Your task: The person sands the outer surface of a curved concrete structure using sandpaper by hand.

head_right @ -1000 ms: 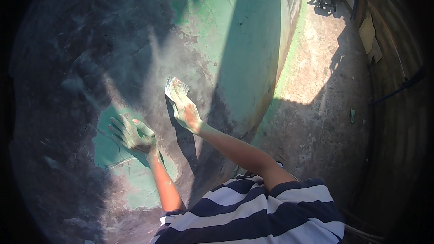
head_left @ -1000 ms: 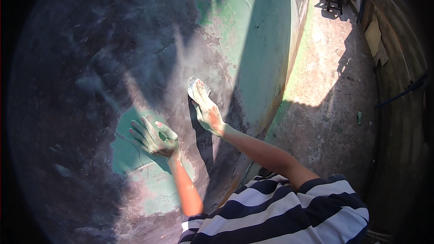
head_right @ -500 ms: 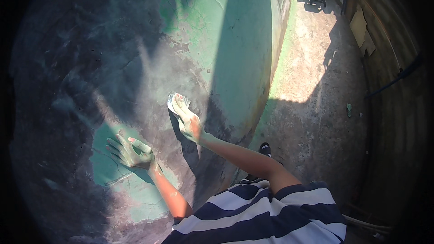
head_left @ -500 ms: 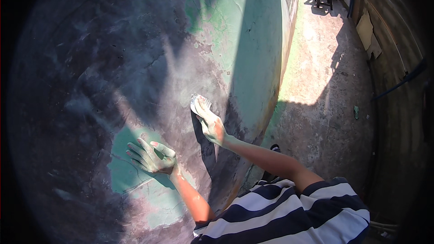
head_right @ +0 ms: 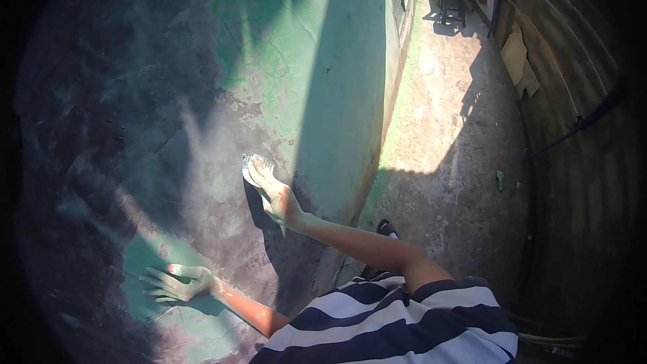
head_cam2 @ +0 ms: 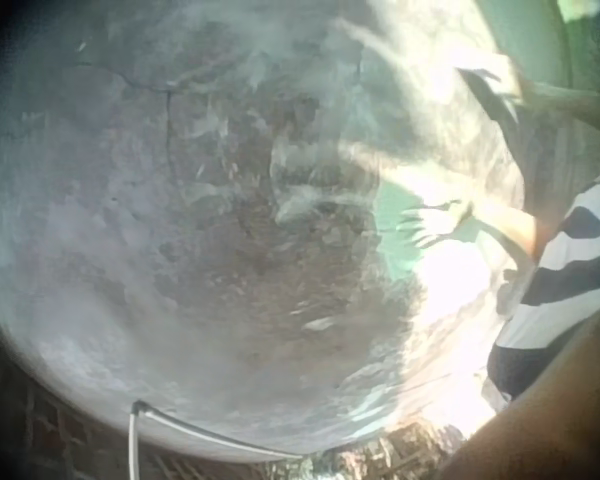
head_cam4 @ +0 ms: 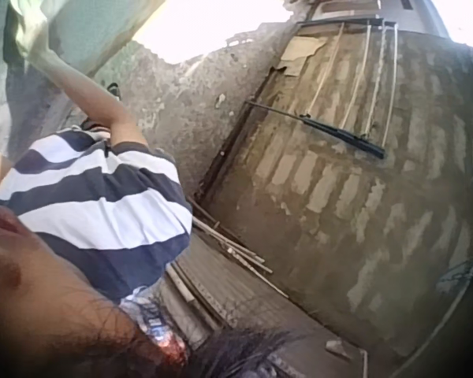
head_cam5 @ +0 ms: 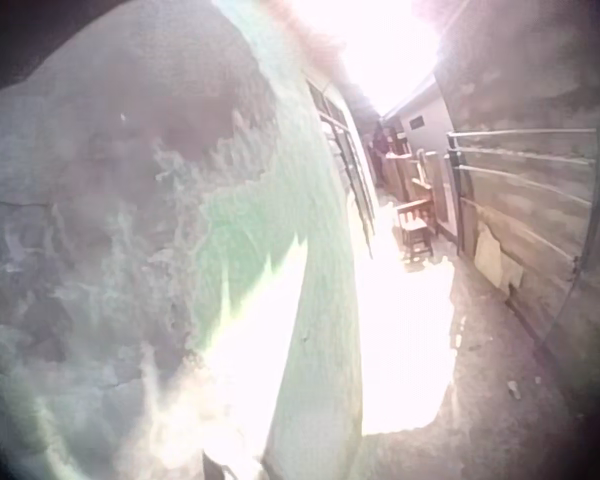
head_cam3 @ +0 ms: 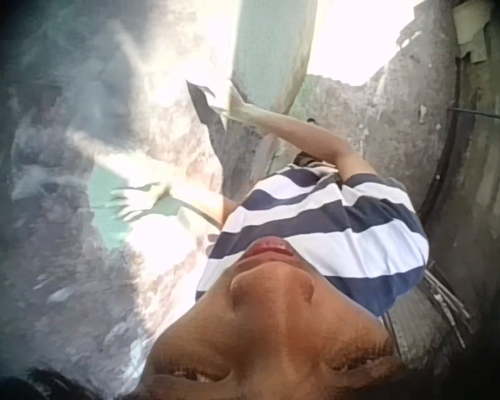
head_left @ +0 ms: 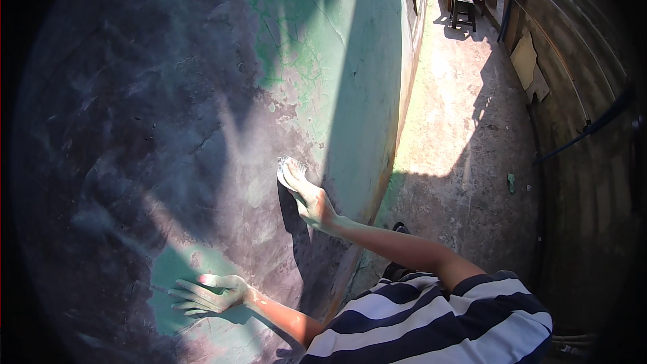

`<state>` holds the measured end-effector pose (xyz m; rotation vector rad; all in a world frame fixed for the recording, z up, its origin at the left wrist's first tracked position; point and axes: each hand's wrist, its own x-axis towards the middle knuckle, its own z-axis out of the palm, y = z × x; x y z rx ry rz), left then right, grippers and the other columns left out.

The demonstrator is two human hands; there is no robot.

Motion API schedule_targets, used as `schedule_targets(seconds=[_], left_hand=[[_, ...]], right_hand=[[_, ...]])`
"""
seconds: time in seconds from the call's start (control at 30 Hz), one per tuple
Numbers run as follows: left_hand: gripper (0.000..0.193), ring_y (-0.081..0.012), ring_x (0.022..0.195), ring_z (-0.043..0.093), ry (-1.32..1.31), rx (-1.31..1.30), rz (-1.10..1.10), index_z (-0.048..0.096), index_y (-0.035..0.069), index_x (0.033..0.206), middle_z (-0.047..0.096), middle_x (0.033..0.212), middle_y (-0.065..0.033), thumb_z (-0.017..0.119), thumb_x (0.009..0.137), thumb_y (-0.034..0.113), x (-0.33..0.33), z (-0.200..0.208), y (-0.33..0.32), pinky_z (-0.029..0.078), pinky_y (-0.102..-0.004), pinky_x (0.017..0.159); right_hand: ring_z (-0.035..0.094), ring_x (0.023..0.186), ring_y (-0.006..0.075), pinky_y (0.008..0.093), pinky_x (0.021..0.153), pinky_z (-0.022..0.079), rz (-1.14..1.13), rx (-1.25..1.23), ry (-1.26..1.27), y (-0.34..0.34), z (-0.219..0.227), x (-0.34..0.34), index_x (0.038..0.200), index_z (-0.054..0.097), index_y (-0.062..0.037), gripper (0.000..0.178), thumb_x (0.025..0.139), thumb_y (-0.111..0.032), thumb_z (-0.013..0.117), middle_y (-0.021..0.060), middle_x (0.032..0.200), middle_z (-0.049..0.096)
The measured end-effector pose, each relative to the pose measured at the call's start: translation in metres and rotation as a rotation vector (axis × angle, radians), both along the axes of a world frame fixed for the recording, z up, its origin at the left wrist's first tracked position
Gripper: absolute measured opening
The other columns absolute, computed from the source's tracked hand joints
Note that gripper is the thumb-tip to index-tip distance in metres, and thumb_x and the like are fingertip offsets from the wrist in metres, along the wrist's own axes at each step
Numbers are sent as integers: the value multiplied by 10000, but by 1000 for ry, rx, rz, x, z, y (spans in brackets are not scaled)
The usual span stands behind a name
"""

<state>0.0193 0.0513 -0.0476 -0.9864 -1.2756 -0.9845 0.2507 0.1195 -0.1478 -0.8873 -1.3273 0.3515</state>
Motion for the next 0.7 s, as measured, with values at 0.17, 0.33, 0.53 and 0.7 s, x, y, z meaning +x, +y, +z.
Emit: schedule_targets(seconds=[0.17,0.33,0.53,0.7], left_hand=[[509,-458,1418,372,-63,173,-65,592,5,1361,463,1500,-224,389,1074,373,-10,-9,4,237,-578,1172],[533,-435,1452,318,-236,220,-94,556,-47,1371,410,1522,-263,356,1089,358,27,0,12,196,-553,1202],[480,-446,1448,330,-320,369,-153,577,-24,1359,491,1472,-231,453,1031,304,46,-15,34,140,-559,1212],[470,-446,1451,325,-304,352,-160,590,-19,1347,503,1462,-229,468,1012,288,66,-19,47,119,-560,1215]], right_hand=[[342,1444,358,376,1194,306,-195,6,145,82,63,97,1480,408,-2,654,839,107,466,256,1532,371],[295,1462,364,375,1203,284,-207,-39,185,103,65,107,1511,365,-21,745,786,148,397,251,1565,306],[260,1474,409,441,1213,227,-107,78,81,90,30,102,1477,415,34,688,809,195,454,295,1536,351],[251,1493,325,369,1210,224,-189,70,142,127,81,147,1510,378,-10,720,817,185,375,233,1589,300]])
